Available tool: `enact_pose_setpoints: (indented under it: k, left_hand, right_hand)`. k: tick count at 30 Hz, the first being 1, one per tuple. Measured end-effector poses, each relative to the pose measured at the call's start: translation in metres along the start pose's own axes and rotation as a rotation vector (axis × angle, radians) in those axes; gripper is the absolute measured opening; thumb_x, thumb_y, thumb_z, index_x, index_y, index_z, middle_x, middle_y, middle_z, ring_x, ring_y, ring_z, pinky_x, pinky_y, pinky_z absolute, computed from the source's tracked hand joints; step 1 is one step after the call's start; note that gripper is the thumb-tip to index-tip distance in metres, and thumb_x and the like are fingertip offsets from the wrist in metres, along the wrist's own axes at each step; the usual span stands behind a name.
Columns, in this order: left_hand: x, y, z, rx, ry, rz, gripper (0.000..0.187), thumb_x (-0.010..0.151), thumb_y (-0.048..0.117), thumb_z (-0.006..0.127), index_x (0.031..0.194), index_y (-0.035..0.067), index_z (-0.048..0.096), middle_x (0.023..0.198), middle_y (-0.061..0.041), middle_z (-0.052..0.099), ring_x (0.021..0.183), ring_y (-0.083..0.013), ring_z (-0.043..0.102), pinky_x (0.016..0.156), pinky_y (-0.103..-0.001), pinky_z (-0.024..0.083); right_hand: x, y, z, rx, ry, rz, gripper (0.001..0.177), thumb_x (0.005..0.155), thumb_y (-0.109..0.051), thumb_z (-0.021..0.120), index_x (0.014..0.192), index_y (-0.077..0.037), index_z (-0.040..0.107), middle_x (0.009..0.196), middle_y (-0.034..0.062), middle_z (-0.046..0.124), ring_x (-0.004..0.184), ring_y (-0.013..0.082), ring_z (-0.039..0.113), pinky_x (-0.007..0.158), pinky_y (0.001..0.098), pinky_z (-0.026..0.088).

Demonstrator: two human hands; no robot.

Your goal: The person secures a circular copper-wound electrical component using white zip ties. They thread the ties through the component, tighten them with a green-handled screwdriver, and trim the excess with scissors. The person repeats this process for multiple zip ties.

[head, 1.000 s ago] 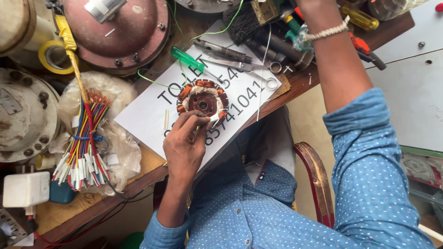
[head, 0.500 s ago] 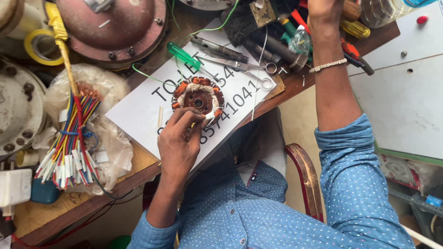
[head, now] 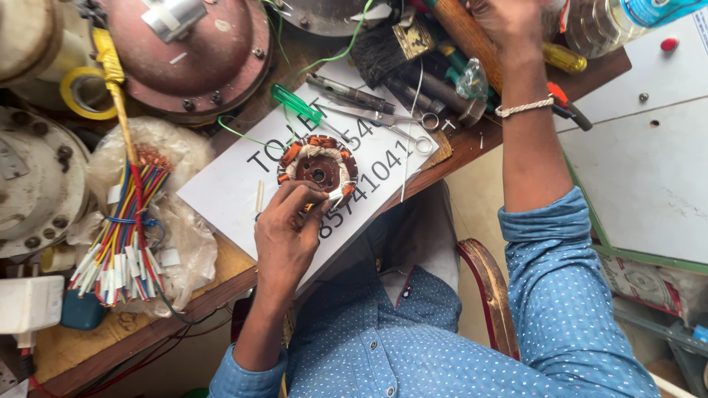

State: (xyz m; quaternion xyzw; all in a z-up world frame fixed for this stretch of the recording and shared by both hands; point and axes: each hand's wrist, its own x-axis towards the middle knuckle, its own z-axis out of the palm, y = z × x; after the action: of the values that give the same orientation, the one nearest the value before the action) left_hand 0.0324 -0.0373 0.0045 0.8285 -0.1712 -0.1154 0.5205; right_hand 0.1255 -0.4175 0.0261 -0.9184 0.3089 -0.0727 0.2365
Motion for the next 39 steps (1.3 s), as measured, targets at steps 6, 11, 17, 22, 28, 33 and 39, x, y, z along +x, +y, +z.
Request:
enact_pose_setpoints:
  k: [6, 11, 17, 22, 28, 33, 39]
  left_hand:
    - [0.000, 0.002, -0.003, 0.004, -0.009, -0.040, 0.008, 0.087, 0.008, 0.074, 0.093, 0.004, 0.071, 0.100, -0.002, 0.073, 0.068, -0.0167, 0.072, 0.058, -0.031, 0.054]
    - [0.000, 0.003, -0.003, -0.010, 0.007, -0.014, 0.009, 0.087, 0.008, 0.075, 0.095, 0.006, 0.071, 0.100, -0.003, 0.073, 0.069, -0.0178, 0.072, 0.060, -0.032, 0.054]
    - [0.000, -0.004, -0.005, -0.025, 0.004, 0.000, 0.010, 0.088, 0.010, 0.074, 0.098, 0.008, 0.071, 0.105, -0.002, 0.072, 0.073, -0.0202, 0.073, 0.061, -0.033, 0.054]
    - [-0.001, -0.002, -0.009, -0.010, -0.011, 0.015, 0.010, 0.089, 0.012, 0.074, 0.097, 0.010, 0.070, 0.105, -0.003, 0.071, 0.074, -0.0235, 0.073, 0.063, -0.036, 0.054]
    - [-0.005, -0.007, -0.011, 0.003, 0.013, 0.048, 0.011, 0.090, 0.015, 0.075, 0.097, 0.010, 0.068, 0.101, -0.002, 0.070, 0.076, -0.0258, 0.071, 0.065, -0.039, 0.053]
    - [-0.007, -0.012, -0.009, 0.004, 0.009, 0.062, 0.010, 0.091, 0.016, 0.074, 0.097, 0.011, 0.068, 0.101, -0.001, 0.070, 0.076, -0.0255, 0.071, 0.065, -0.038, 0.053]
    - [-0.008, -0.012, -0.007, 0.031, 0.045, 0.068, 0.012, 0.089, 0.018, 0.075, 0.096, 0.011, 0.068, 0.102, -0.002, 0.069, 0.084, -0.0271, 0.071, 0.069, -0.040, 0.053]
  right_hand:
    - [0.009, -0.013, 0.015, -0.012, -0.023, -0.023, 0.016, 0.093, -0.014, 0.074, 0.094, 0.001, 0.072, 0.105, 0.0151, 0.074, 0.080, 0.0175, 0.071, 0.070, 0.0280, 0.056]
    - [0.018, 0.000, 0.013, -0.042, -0.064, 0.030, 0.017, 0.093, -0.015, 0.075, 0.094, 0.002, 0.072, 0.104, 0.0156, 0.074, 0.080, 0.0180, 0.071, 0.070, 0.0284, 0.056]
    - [0.018, 0.005, -0.029, -0.029, -0.131, 0.056, 0.019, 0.093, -0.016, 0.077, 0.094, 0.002, 0.073, 0.101, 0.0162, 0.074, 0.080, 0.0185, 0.071, 0.070, 0.0288, 0.055]
    - [0.003, 0.015, -0.046, 0.011, -0.123, 0.049, 0.020, 0.093, -0.016, 0.078, 0.094, 0.003, 0.073, 0.100, 0.0167, 0.074, 0.080, 0.0190, 0.071, 0.070, 0.0292, 0.055]
    - [-0.023, 0.014, -0.041, 0.010, -0.115, 0.037, 0.022, 0.093, -0.017, 0.080, 0.094, 0.003, 0.073, 0.098, 0.0173, 0.075, 0.080, 0.0196, 0.071, 0.070, 0.0297, 0.055]
    - [-0.036, 0.014, -0.049, -0.003, -0.097, 0.039, 0.023, 0.094, -0.018, 0.081, 0.093, 0.004, 0.074, 0.096, 0.0178, 0.075, 0.079, 0.0200, 0.071, 0.070, 0.0300, 0.054]
    - [-0.022, -0.014, -0.018, 0.070, -0.041, -0.184, 0.025, 0.094, -0.019, 0.083, 0.093, 0.004, 0.074, 0.094, 0.0184, 0.075, 0.079, 0.0206, 0.071, 0.070, 0.0305, 0.054]
